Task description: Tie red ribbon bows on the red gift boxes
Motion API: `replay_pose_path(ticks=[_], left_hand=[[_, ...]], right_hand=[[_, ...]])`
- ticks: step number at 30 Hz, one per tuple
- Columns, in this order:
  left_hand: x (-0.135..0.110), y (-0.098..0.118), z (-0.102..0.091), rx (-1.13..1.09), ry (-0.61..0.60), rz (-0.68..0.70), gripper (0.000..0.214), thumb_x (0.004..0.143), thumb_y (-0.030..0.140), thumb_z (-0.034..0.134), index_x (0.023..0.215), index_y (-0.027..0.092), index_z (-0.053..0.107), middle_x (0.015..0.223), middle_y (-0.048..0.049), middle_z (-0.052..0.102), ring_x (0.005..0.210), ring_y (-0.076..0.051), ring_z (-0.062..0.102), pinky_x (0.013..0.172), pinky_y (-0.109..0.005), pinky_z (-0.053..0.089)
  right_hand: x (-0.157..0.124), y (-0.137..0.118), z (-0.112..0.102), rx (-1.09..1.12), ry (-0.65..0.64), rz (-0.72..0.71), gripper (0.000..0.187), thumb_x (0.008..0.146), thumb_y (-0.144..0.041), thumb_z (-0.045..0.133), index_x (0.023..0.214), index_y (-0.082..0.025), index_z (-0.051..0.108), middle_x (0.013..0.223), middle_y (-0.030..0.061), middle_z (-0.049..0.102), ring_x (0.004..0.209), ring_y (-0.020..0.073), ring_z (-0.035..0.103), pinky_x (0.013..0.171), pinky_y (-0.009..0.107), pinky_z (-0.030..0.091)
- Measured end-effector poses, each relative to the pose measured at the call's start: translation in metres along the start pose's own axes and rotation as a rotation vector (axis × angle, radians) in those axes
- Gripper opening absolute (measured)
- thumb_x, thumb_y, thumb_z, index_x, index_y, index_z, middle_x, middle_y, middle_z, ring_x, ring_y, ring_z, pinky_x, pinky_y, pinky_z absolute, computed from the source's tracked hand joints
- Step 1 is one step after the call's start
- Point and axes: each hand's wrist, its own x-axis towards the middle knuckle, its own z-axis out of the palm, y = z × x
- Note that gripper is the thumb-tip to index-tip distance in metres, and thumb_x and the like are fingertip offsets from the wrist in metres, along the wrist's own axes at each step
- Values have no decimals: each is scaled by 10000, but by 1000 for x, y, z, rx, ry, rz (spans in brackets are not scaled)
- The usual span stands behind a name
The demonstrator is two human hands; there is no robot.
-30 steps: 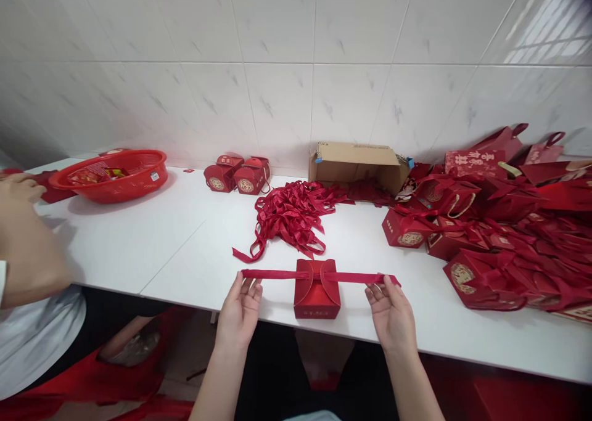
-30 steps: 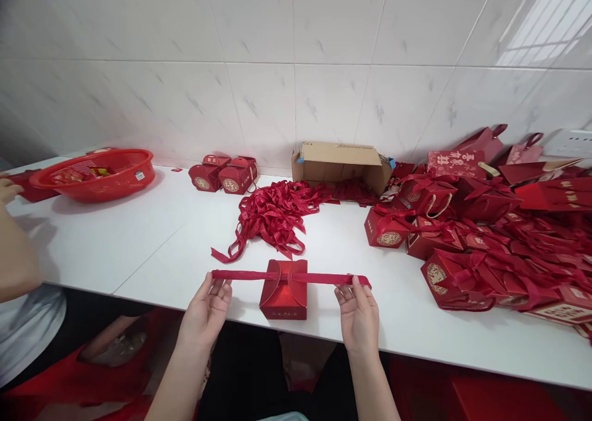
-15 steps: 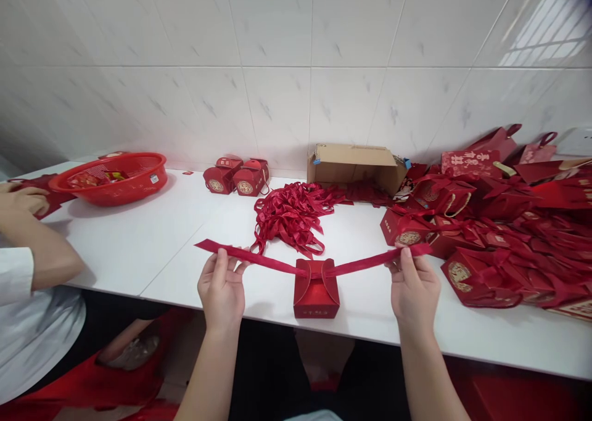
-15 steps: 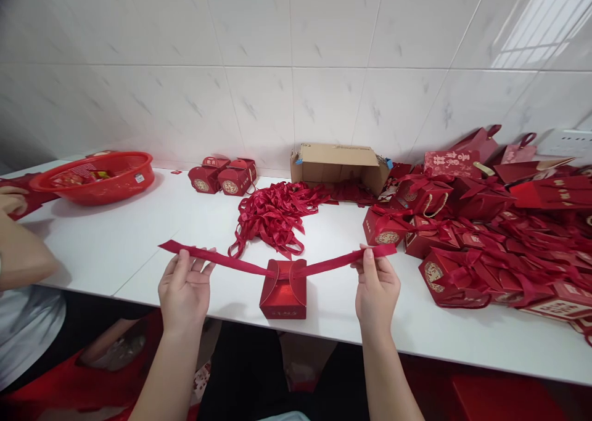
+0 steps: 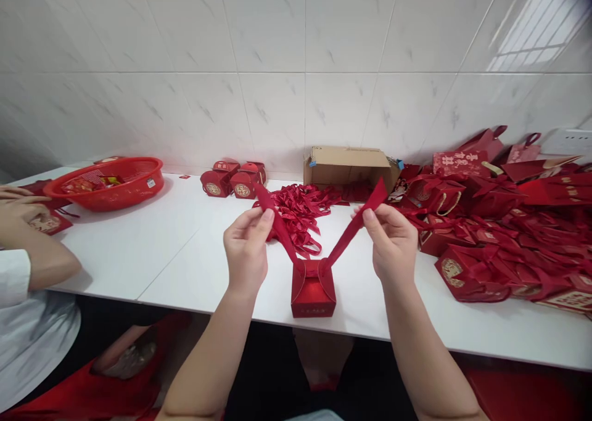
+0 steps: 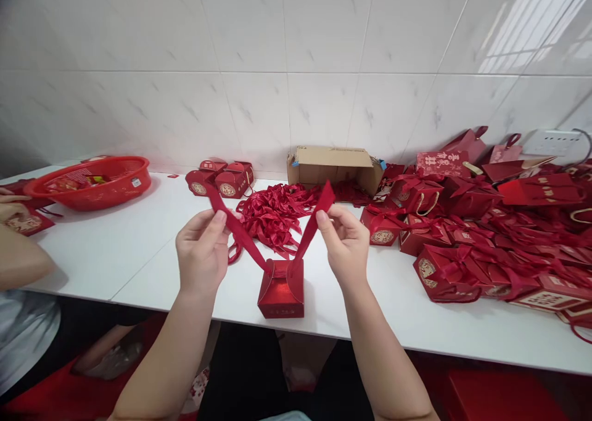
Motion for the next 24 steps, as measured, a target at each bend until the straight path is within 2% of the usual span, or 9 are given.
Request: replay_pose_path(ticks=[3,7,10,16,24], left_hand=[[0,0,13,4,-65,-33,220,592,274,807,734,156,688,700,-3,688,661,-118,639,688,-258,505],[-3,-3,20,-13,-142,-20,194,614,259,797,756,168,700,730,-4,700,694,-119,653,707,-251,516],[-4,-4,21,-25,-160,-2,196,623,251,792,785,183,704,766,-10,713,741,-137,668,729,-263,529],[-4,-2,21,-21,-208,-59,224,624,273,794,799,162,709,759,-37,714,789,-177,680,777,-317,531],[-5,1,23,-52,-253,-75,203,655,274,775,814,189,682,725,-2,718,777,-162,689,772,-318,551]], right_hand=[[4,-7,13,24,-84,-28,114,788,-339,651,818,-233,681,927,32,629,892,165,591,735,306,485],[5,-9,19,56,-138,-3,82,796,-310,647,818,-243,689,953,29,614,907,158,573,750,311,474],[4,-8,19,52,-151,16,86,796,-316,646,821,-245,687,962,29,608,908,156,565,751,312,472],[3,-9,18,35,-181,-4,95,814,-319,627,833,-244,681,1001,30,599,950,163,568,786,318,479],[4,-13,20,40,-219,-10,87,829,-296,614,829,-231,672,1051,39,600,1010,171,573,842,322,490]])
